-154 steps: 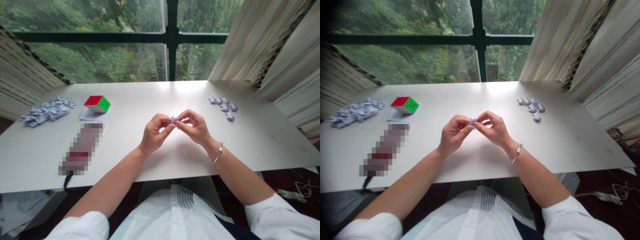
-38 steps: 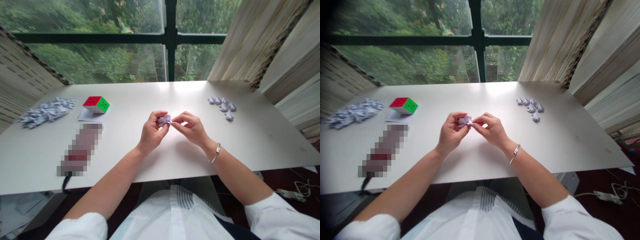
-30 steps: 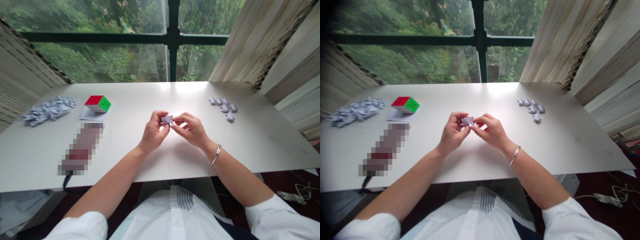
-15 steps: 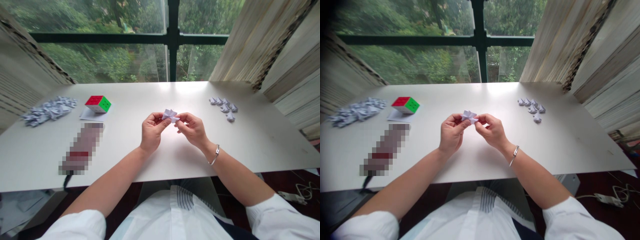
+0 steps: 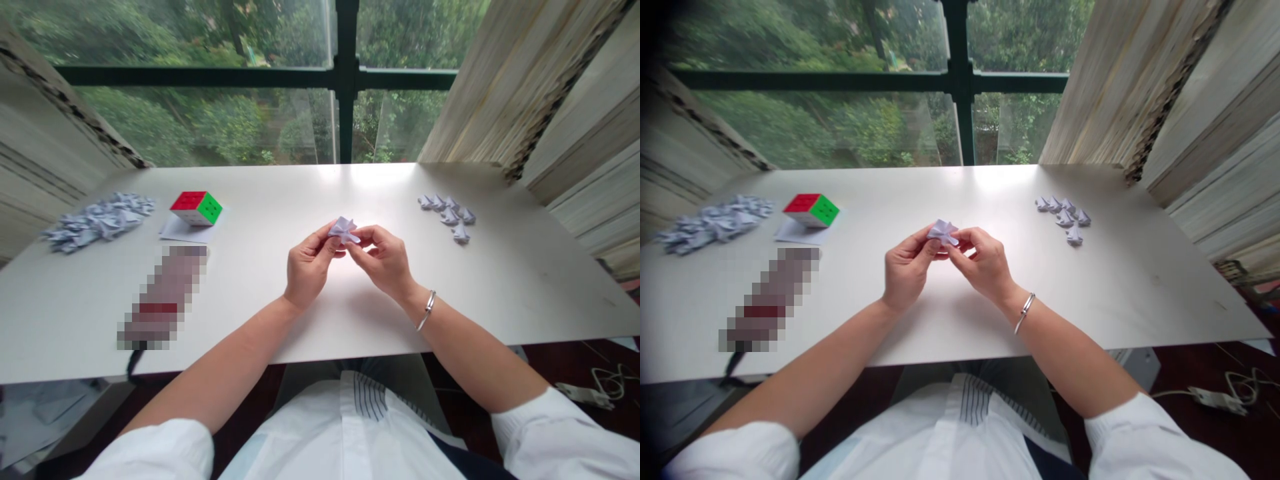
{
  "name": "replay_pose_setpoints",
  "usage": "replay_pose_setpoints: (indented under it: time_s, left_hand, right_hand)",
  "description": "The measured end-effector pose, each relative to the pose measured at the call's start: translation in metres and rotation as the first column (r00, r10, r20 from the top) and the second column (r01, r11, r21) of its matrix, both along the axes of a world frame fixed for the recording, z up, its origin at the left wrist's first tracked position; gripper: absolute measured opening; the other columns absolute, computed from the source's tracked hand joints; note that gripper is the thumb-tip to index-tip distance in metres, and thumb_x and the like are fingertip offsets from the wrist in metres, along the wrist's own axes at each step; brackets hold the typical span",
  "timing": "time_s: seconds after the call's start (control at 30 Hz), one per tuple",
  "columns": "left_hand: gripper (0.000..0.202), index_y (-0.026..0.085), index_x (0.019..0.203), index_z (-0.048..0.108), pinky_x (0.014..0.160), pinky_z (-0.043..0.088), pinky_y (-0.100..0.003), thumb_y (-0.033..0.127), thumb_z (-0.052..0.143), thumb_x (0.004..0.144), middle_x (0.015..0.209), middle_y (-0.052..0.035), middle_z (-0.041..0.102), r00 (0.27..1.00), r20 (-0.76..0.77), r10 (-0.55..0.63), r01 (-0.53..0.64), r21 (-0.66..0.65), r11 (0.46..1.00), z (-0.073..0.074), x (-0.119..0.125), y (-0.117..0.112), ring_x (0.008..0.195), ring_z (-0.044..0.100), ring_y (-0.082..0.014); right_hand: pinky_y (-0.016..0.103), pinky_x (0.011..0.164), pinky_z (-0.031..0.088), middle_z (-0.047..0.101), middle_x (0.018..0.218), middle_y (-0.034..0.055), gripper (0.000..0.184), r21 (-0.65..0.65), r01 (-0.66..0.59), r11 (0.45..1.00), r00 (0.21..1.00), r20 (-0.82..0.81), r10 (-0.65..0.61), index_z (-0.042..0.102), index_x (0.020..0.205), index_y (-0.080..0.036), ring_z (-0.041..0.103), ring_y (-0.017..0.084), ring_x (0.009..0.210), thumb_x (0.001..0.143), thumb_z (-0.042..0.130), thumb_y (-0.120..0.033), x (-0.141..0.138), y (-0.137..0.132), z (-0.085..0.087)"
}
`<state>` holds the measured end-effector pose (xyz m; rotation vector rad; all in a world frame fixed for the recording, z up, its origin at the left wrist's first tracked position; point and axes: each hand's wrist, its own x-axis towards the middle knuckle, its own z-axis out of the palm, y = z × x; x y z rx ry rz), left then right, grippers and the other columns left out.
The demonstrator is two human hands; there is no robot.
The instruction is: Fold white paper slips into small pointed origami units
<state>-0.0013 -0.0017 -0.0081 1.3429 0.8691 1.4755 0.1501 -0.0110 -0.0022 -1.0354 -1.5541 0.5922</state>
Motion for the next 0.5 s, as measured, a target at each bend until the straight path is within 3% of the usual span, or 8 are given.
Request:
replay_pose_setpoints:
  time_s: [0.3,0.5]
  left_hand:
    - [0.045,0.022,0.126,0.066,0.087,0.061,-0.04,0.04,0.07,0.085,0.116,-0.0088,0.073,0.996,-0.092,-0.006,0.013,0.082,0.997,-0.009,-0.001,0.0,0.096,0.072,-0.0228]
    - [0.045,0.024,0.127,0.061,0.087,0.059,-0.033,0.032,0.072,0.085,0.107,-0.0049,0.076,0.999,-0.039,0.004,0.001,0.129,0.992,-0.01,-0.001,0.002,0.094,0.072,-0.0177]
  right_hand:
    - [0.026,0.063,0.057,0.068,0.09,0.0041,0.009,0.179,0.032,0.983,0.984,0.166,-0.062,0.062,0.096,-0.021,0.067,0.015,0.076,0.09,0.062,-0.026,0.0,0.0,-0.006]
    - [0.022,0.056,0.055,0.067,0.086,0.0025,0.007,0.202,0.011,0.979,0.989,0.141,-0.04,0.062,0.093,-0.02,0.066,0.012,0.071,0.089,0.064,-0.026,-0.001,-0.002,-0.003]
